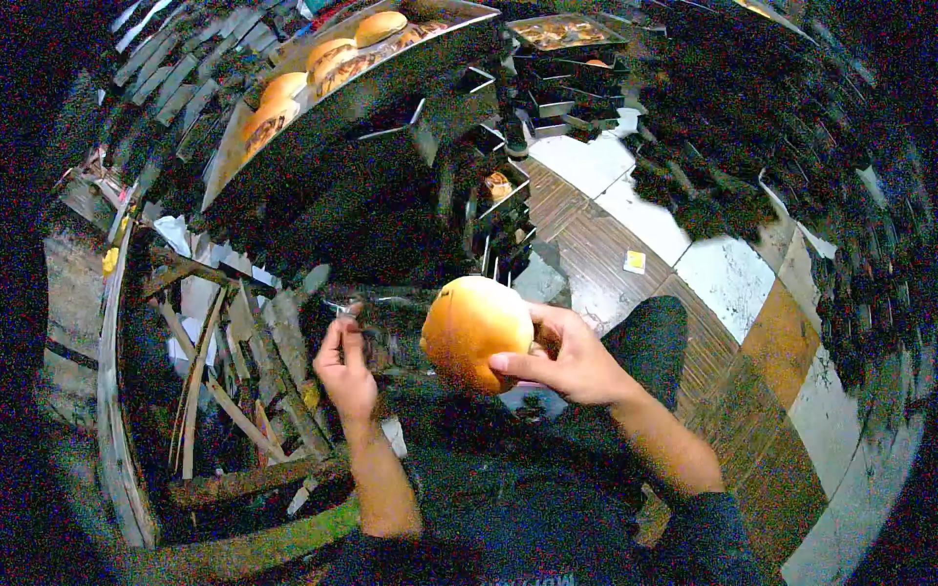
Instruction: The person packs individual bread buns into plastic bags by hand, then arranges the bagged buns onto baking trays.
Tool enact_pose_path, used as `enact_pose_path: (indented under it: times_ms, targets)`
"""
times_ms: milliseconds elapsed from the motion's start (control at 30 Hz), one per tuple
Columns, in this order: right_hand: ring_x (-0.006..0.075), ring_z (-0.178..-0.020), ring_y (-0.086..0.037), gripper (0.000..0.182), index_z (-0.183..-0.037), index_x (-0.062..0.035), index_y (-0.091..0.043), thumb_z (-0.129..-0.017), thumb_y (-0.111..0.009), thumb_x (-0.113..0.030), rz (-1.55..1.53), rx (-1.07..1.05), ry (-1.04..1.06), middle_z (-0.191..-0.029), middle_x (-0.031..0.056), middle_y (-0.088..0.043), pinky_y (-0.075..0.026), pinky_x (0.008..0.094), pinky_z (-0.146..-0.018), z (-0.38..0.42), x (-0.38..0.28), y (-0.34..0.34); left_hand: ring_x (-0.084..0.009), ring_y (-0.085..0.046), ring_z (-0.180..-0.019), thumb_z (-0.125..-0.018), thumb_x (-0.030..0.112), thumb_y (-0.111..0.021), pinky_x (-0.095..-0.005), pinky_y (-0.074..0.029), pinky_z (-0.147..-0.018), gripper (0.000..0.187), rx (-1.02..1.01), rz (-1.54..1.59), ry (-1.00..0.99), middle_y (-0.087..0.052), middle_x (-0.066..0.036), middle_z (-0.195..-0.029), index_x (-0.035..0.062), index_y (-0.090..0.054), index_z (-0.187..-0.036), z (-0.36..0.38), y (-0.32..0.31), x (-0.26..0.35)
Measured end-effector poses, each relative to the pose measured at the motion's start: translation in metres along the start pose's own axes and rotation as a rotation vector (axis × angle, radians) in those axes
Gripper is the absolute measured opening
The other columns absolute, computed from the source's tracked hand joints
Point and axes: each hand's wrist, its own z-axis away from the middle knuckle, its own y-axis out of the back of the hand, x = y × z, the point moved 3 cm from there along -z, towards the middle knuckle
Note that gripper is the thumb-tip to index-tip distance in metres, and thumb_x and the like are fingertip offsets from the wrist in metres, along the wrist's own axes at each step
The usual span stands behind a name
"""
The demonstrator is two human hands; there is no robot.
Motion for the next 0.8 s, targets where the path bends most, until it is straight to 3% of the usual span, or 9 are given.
enact_pose_path:
  times_ms: [200,267,367,433,467,533,600,667,800]
  targets:
    - [0.0113,-0.082,-0.064,0.046,-0.120,0.0031,-0.055,-0.084,-0.072,-0.020,-0.367,-0.102,-0.165,-0.098,0.0059,-0.067,-0.052,0.0253,-0.072,-0.007,-0.002,0.011,-0.0060,-0.057,-0.073,-0.094,0.013,-0.060,-0.0190,-0.047,-0.063,0.022,0.060,-0.311,-0.163,-0.066,-0.002,-0.091,-0.0025,-0.067,-0.108,-0.004,0.007,0.006]
    - [0.0112,-0.082,-0.064,0.044,-0.120,0.0031,-0.055,-0.085,-0.071,-0.018,-0.141,-0.100,-0.175,-0.099,0.0055,-0.067,-0.051,0.0248,-0.072,-0.015,0.004,0.011,-0.0030,-0.051,-0.054,-0.094,0.017,-0.060,-0.0180,-0.039,-0.042,0.024,-0.113,-0.022,0.181,-0.064,-0.001,-0.086,-0.0004,-0.067,-0.109,0.007,-0.001,0.009]
    - [0.0108,-0.081,-0.064,0.041,-0.118,0.0021,-0.056,-0.085,-0.071,-0.018,-0.170,-0.087,-0.159,-0.097,0.0050,-0.067,-0.052,0.0253,-0.072,-0.017,0.011,0.012,-0.0055,-0.053,-0.059,-0.094,0.015,-0.059,-0.0184,-0.042,-0.049,0.024,-0.046,0.117,0.226,-0.063,-0.002,-0.086,0.0004,-0.066,-0.111,0.007,0.001,-0.008]
    - [0.0103,-0.081,-0.064,0.039,-0.117,0.0009,-0.057,-0.085,-0.071,-0.016,-0.205,-0.096,-0.172,-0.098,0.0056,-0.067,-0.053,0.0255,-0.073,-0.013,0.012,0.002,-0.0091,-0.056,-0.066,-0.094,0.011,-0.058,-0.0199,-0.045,-0.059,0.023,-0.006,-0.219,-0.218,-0.062,-0.003,-0.087,0.0013,-0.066,-0.113,0.003,0.002,-0.010]
    - [0.0142,-0.083,-0.066,0.042,-0.118,0.0018,-0.056,-0.083,-0.072,-0.015,-0.154,-0.083,-0.149,-0.100,0.0074,-0.068,-0.053,0.0281,-0.077,-0.013,0.006,-0.010,-0.0136,-0.058,-0.085,-0.097,0.018,-0.052,-0.0248,-0.047,-0.075,0.032,-0.064,-0.266,-0.163,-0.062,-0.007,-0.101,0.0031,-0.059,-0.124,0.004,0.001,-0.004]
    - [0.0197,-0.095,-0.065,0.052,-0.124,0.0029,-0.053,-0.079,-0.074,-0.013,0.356,0.094,0.364,-0.105,0.0121,-0.067,-0.053,0.0323,-0.083,-0.012,0.005,-0.031,-0.0180,-0.056,-0.098,-0.099,0.036,-0.045,-0.0314,-0.046,-0.085,0.050,0.186,0.205,0.042,-0.055,-0.010,-0.121,0.0063,-0.044,-0.139,0.001,-0.012,-0.002]
    - [0.0306,-0.114,-0.059,0.062,-0.126,-0.0012,-0.055,-0.067,-0.074,-0.008,0.555,0.066,0.532,-0.124,0.0193,-0.058,-0.048,0.0404,-0.096,-0.007,-0.012,-0.056,-0.0333,-0.047,-0.121,-0.096,0.058,-0.036,-0.0488,-0.040,-0.101,0.072,-0.097,0.780,0.262,-0.041,-0.019,-0.139,0.0119,-0.019,-0.149,0.008,-0.032,0.012]
    - [0.0342,-0.115,-0.058,0.049,-0.121,-0.0069,-0.061,-0.073,-0.069,-0.011,0.942,-0.008,0.935,-0.126,0.0188,-0.056,-0.047,0.0454,-0.098,-0.017,-0.004,-0.066,-0.0437,-0.045,-0.123,-0.090,0.066,-0.034,-0.0548,-0.037,-0.104,0.077,-0.244,1.139,0.381,-0.043,-0.026,-0.137,0.0135,-0.030,-0.146,0.027,-0.057,0.032]
    - [0.0328,-0.109,-0.057,0.041,-0.112,-0.0175,-0.070,-0.072,-0.069,-0.009,1.091,0.221,1.025,-0.118,0.0158,-0.056,-0.047,0.0502,-0.096,-0.011,-0.022,-0.078,-0.0441,-0.045,-0.122,-0.088,0.060,-0.038,-0.0536,-0.036,-0.104,0.080,-0.156,1.085,0.173,-0.039,-0.026,-0.140,0.0096,-0.023,-0.148,0.041,-0.063,0.055]
